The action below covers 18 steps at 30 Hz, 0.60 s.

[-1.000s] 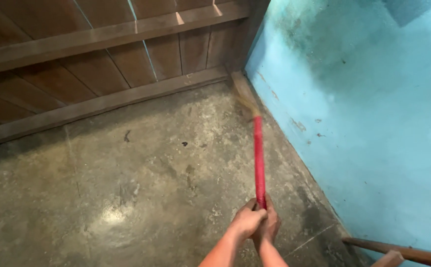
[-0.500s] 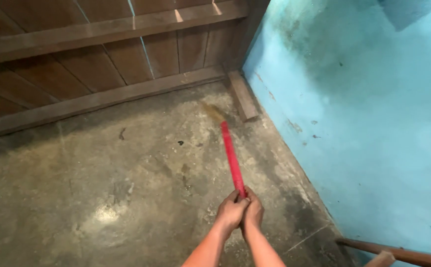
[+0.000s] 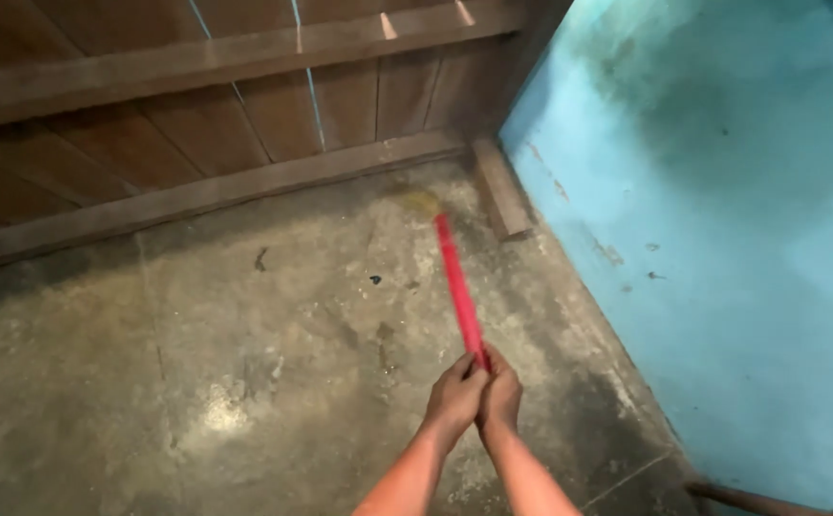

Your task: Sweeping the floor and edges under a wooden bench or table using a small hand broom.

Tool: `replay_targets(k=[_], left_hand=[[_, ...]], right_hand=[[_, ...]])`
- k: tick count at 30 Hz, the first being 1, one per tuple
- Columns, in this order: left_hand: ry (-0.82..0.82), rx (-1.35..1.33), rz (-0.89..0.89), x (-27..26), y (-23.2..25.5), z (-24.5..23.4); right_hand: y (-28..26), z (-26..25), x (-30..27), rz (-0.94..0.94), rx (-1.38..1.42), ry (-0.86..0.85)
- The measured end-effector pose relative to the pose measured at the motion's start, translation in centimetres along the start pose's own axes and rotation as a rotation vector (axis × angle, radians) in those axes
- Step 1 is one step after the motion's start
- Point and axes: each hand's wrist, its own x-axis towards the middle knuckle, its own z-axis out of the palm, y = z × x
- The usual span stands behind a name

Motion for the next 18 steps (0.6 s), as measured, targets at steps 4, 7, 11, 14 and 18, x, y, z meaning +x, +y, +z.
replay_targets(k=[4,7,11,14,18], left_hand=[[-0.008,0.024,0.077,2.6,2.6,0.2],[-0.061,0.008,0.022,3.5,5.3,-0.7],[-0.131,-0.013,-0.217,2.4,6.9,-2.3],[-0.166,-0.044,-0.273,1.5,7.2,-3.1],[-0.209,-0.17,-0.193,3.6,2.7,-1.7]], right_hand=[[1.2,1.2,4.5,-0.003,0.145,0.016],[-0.6,1.9,6.2,0.02,0.113,0.044],[-0.8,2.0,6.8,0.16,-0.017,-0.006],[-1.3,1.8,5.0,0.088,-0.083,-0.063],[-0.4,2.0,3.0,-0.082,-0.148,0.044]])
